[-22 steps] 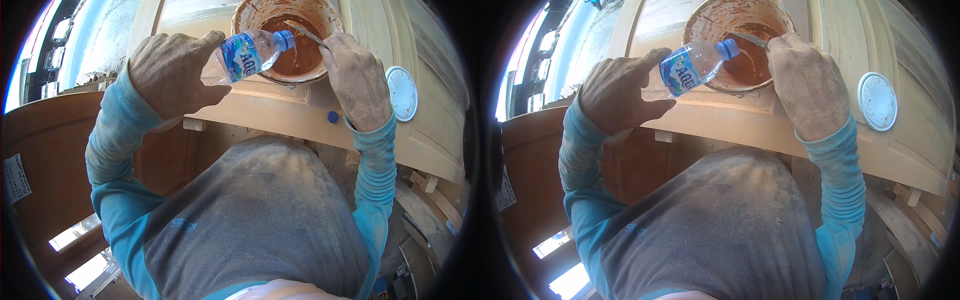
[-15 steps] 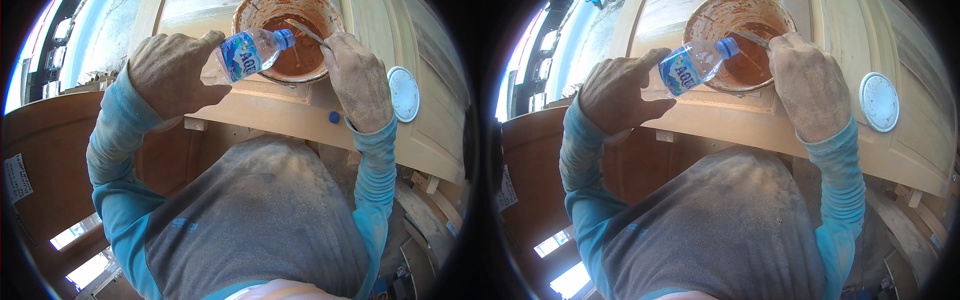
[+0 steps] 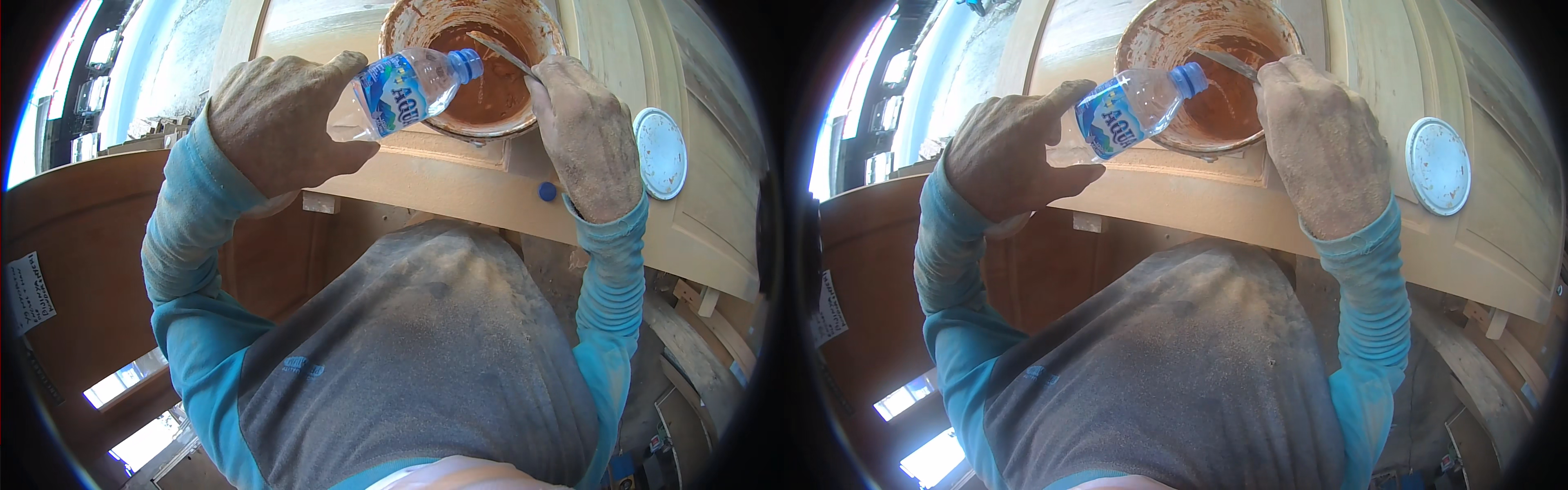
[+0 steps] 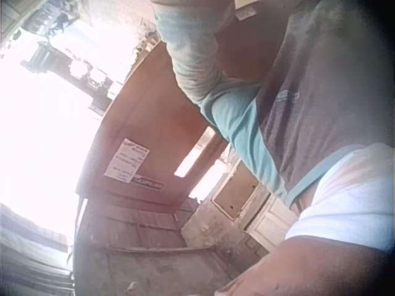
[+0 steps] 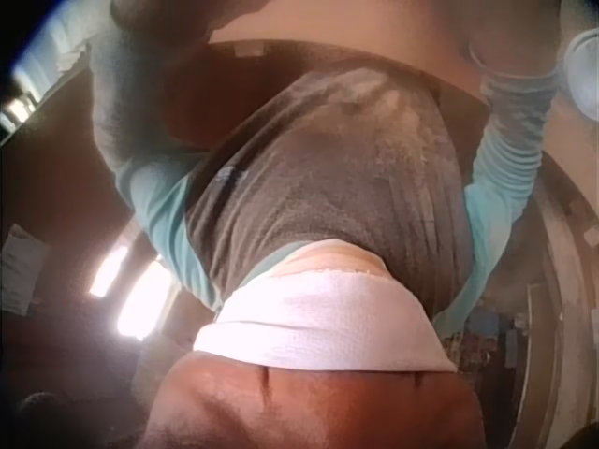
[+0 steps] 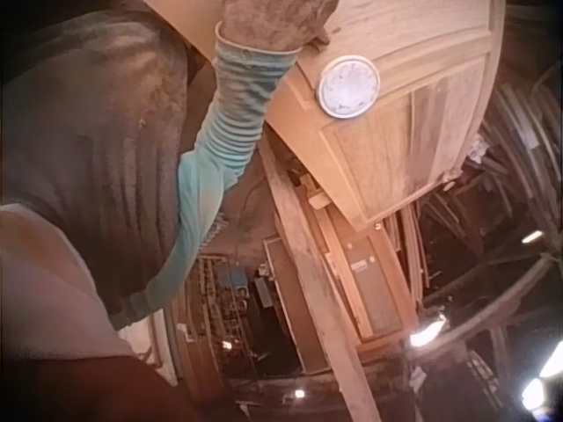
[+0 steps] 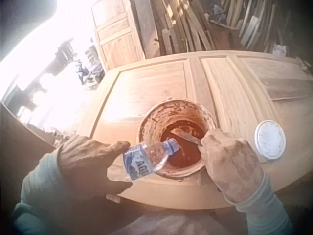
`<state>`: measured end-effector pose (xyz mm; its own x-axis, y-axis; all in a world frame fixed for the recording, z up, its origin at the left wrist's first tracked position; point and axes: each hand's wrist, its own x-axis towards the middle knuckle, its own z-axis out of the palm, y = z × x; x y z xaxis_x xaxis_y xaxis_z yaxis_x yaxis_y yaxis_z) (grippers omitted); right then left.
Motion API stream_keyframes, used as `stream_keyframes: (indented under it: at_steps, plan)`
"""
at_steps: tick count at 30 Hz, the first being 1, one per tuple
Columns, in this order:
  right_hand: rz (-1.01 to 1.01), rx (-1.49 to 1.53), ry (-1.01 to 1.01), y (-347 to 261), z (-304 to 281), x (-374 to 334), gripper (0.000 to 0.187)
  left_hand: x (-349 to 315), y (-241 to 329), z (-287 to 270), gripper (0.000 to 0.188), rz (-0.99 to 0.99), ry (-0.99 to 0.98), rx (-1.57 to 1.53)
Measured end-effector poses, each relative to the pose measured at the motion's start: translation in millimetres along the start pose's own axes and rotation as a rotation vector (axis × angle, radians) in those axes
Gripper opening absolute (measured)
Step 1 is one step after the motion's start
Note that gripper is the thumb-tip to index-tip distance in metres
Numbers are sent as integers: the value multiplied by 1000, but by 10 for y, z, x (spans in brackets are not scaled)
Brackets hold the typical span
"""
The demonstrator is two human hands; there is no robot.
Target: The person prepares wood putty by mixing a brownish paste with water in a bucket and then applies the mixture to cracks or gaps on the surface of a wooden door using a putty knife.
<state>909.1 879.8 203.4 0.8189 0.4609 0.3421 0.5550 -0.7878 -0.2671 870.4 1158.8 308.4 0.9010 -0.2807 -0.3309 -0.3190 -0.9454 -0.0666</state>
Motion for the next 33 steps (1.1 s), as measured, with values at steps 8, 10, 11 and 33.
stream_keyframes:
  at_steps: [8,10,11,33]
  plan:
    - [-5,-75,6,-67,-33,-9,10,-69,-188,169,84,67,78,-78]
    - [-5,-71,22,-68,-26,-20,9,-79,-220,178,85,60,80,-85]
    - [-12,-71,39,-62,-11,-30,9,-74,-235,185,85,51,70,-98]
    - [97,81,93,-143,-46,-253,20,-169,-225,230,80,80,124,-152]
